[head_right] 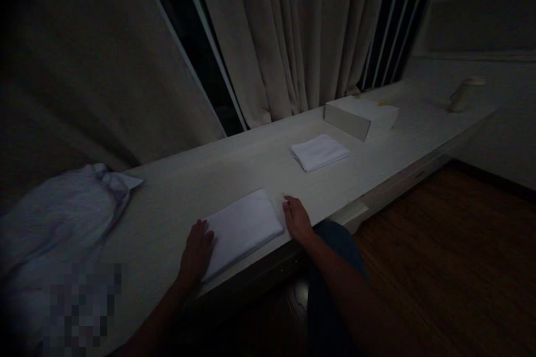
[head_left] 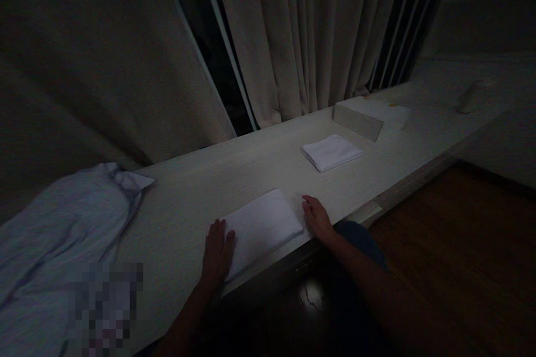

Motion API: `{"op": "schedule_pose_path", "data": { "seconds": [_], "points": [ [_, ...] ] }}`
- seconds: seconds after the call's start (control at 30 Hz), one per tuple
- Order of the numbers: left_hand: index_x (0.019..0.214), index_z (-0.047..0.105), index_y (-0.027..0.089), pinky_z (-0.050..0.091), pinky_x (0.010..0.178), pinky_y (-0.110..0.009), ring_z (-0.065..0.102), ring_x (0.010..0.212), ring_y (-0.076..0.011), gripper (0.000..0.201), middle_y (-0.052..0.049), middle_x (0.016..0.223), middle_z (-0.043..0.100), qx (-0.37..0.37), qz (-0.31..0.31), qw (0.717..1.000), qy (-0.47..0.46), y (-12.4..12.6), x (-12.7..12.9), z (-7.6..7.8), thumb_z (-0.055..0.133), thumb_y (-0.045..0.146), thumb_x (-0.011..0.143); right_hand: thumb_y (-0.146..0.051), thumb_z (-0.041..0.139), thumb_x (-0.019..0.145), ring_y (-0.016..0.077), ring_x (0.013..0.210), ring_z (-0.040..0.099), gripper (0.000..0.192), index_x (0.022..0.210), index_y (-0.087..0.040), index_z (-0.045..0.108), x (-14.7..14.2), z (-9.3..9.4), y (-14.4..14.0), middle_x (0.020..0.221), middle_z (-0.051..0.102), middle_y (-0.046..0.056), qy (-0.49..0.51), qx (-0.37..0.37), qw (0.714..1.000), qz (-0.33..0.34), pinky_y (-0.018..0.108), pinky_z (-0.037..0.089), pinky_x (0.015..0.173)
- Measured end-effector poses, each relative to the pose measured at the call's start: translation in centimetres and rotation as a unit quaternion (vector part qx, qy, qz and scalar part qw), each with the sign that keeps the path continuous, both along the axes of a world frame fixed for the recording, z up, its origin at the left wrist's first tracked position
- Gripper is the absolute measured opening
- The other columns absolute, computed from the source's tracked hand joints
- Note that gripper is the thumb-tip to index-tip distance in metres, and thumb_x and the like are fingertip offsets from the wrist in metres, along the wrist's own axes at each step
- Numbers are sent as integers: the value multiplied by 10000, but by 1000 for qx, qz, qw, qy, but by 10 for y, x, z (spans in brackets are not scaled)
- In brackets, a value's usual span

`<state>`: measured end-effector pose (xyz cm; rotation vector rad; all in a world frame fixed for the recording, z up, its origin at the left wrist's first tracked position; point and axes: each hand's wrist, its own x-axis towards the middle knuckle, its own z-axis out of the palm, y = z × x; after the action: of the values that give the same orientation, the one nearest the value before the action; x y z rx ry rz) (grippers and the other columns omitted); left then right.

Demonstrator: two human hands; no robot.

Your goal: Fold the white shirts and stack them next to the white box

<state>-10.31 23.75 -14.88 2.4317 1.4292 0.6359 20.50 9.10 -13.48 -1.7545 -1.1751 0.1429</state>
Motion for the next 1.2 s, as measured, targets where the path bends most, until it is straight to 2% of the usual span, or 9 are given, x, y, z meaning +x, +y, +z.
{"op": "schedule_pose_path", "data": {
  "seconds": [0.13,0.3,0.47,0.67,0.77,0.9,1.07,1.13,1.2],
  "points": [
    [1424,367,160,186,1182,-484,192,1451,-213,533,-113,1540,315,64,-40,997,-15,-14,-33,9,280,425,970,-477,315,982,244,1071,579,468,1241,-175,561,8,-1,-5,1194,607,131,2,34,999,-26,416,478,924],
    [1497,197,165,210,1164,-537,160,1454,-281,697,-142,1559,255,145,-166,970,98,-55,-55,3,459,429,907,-459,427,952,269,1194,514,474,1318,-168,505,-4,9,-22,1274,571,147,-144,13,987,75,454,425,1015],
    [1515,59,98,237,1151,-540,149,1448,-324,905,-206,1564,180,157,-177,958,160,-81,-51,-8,513,514,852,-499,505,913,290,1378,325,636,1446,-184,361,-23,16,-32,1486,387,138,-281,-49,940,187,524,261,1128],
    [1513,76,95,241,1149,-536,138,1446,-326,839,-196,1562,192,187,-194,944,190,-78,-59,-13,508,404,864,-506,619,833,311,1431,195,835,1501,-170,248,-28,8,-41,1537,281,148,-361,-103,893,248,571,166,1147],
    [1509,117,95,271,1133,-535,193,1435,-320,757,-194,1524,304,235,-193,934,188,-80,-66,-18,480,268,868,-272,610,852,299,1422,229,727,1488,-152,279,-25,2,-48,1514,330,155,-403,-80,875,256,565,187,1144],
    [1474,272,133,280,1133,-508,309,1401,-282,681,-148,1423,485,306,-232,906,175,-88,-76,-18,441,72,816,-40,462,873,261,1317,430,517,1378,-151,457,-21,-7,-63,1354,547,149,-446,-14,857,257,525,323,1088],
    [1366,469,190,252,1150,-527,393,1360,-264,639,-92,1359,565,275,-291,910,112,-102,-94,-6,456,36,746,-130,539,833,249,1145,567,419,1245,-200,568,-23,7,-86,1167,667,104,-363,43,881,300,534,339,1064],
    [1348,494,209,323,1118,-516,416,1345,-273,602,-86,1366,559,206,-294,932,48,-106,-100,5,499,110,754,-172,586,791,251,1137,570,402,1189,-223,594,-25,27,-91,1124,678,81,-274,53,913,298,545,291,1093],
    [1306,541,241,434,1040,-455,494,1282,-269,525,-74,1329,592,96,-241,966,-21,-105,-100,26,540,207,781,-213,621,778,246,1112,585,348,1125,-238,616,-26,54,-89,1091,683,62,-158,49,950,267,529,290,1099]
  ]
}}
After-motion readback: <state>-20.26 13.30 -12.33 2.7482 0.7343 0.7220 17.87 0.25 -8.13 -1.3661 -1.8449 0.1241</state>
